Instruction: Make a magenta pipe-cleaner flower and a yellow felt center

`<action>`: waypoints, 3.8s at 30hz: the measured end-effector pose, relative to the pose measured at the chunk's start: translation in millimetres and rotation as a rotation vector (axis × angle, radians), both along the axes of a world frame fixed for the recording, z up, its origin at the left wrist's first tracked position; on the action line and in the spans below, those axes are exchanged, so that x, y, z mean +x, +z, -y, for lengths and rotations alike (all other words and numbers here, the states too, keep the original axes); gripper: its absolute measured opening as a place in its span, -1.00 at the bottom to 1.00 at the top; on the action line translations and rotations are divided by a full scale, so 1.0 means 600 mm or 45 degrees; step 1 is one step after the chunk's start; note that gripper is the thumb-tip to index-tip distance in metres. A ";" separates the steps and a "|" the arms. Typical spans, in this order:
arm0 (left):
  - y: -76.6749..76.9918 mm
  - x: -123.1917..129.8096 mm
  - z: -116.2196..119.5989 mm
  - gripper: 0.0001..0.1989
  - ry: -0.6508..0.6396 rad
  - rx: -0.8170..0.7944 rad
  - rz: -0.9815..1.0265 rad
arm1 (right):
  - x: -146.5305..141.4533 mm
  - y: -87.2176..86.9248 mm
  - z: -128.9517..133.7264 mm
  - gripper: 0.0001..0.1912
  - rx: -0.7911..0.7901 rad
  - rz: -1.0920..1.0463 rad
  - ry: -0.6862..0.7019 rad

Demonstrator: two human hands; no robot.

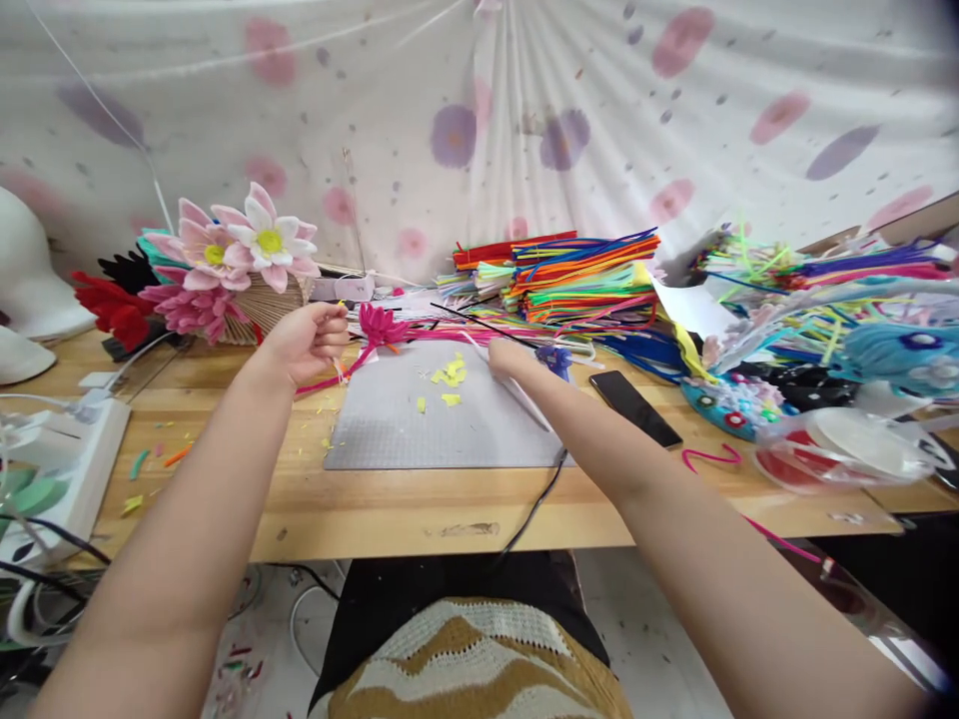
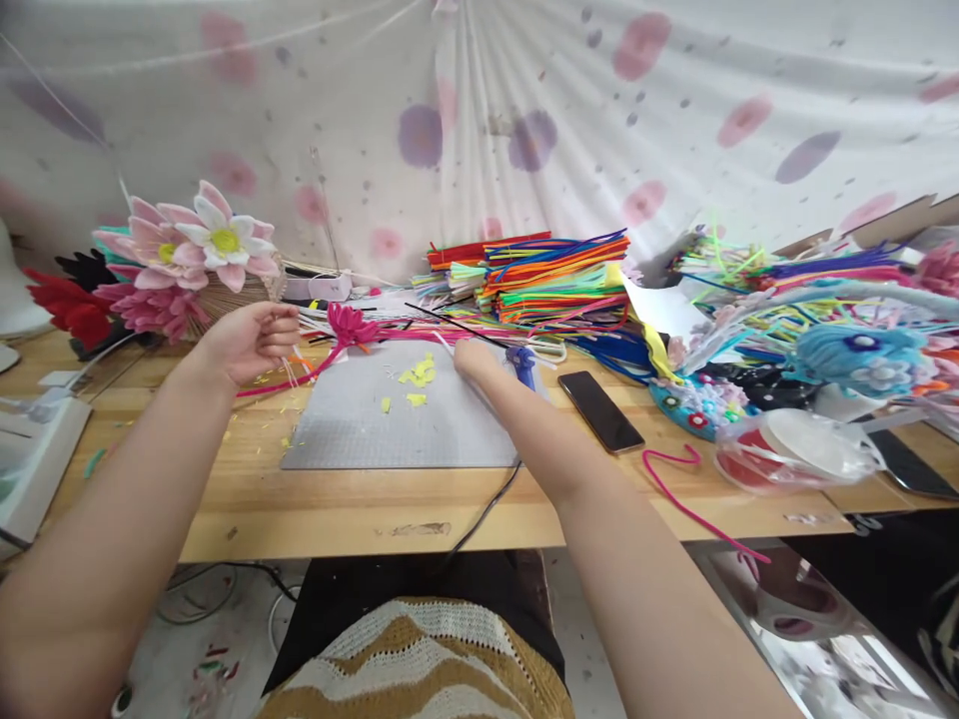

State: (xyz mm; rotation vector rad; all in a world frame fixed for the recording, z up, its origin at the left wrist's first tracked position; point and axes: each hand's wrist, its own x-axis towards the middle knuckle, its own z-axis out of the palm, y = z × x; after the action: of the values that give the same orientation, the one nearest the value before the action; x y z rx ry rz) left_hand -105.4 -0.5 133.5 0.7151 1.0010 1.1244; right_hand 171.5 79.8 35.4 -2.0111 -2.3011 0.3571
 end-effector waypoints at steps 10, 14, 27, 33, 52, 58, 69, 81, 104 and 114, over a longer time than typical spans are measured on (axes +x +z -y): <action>-0.023 -0.037 0.024 -0.80 -0.158 0.010 -0.477 | -0.088 0.106 -0.110 -0.67 0.736 -0.375 0.104; -0.029 -0.025 0.025 -0.86 -0.223 -0.052 -0.712 | -0.146 0.072 -0.039 -0.66 -0.137 -1.002 0.372; -0.116 0.083 0.062 -0.78 -0.622 -0.093 -1.109 | -0.161 0.003 0.086 -0.82 -1.090 -2.145 0.510; -0.135 0.050 0.091 -0.71 -0.397 0.120 -1.075 | -0.092 -0.050 0.095 -0.80 -0.946 -2.334 0.155; -0.152 -0.072 0.100 -0.86 -0.212 0.177 -2.001 | -0.079 -0.100 0.088 -0.85 -0.763 -2.106 0.089; -0.126 -0.160 0.109 -0.88 -0.024 -0.128 -2.472 | -0.078 -0.099 0.085 -0.87 -0.646 -2.181 -0.086; -0.169 -0.116 0.084 -0.81 0.030 0.137 -2.200 | -0.083 -0.102 0.091 -0.85 -0.663 -1.971 0.136; -0.263 0.150 0.008 -0.69 0.359 0.598 -1.028 | -0.084 -0.105 0.096 -0.80 -0.605 -1.767 0.300; -0.246 0.146 0.028 -0.77 0.439 0.137 -0.078 | -0.110 -0.110 0.109 -0.55 -0.056 -0.844 0.073; -0.256 0.161 0.029 -0.75 0.368 0.088 -0.275 | -0.110 -0.095 0.129 -0.35 0.063 -0.314 0.342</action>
State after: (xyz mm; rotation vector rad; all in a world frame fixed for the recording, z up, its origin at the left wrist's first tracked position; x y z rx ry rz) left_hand -8.6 -17.7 -20.0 0.7759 1.2829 1.3578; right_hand 105.7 2.1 -21.9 -1.5380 -2.3937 0.5252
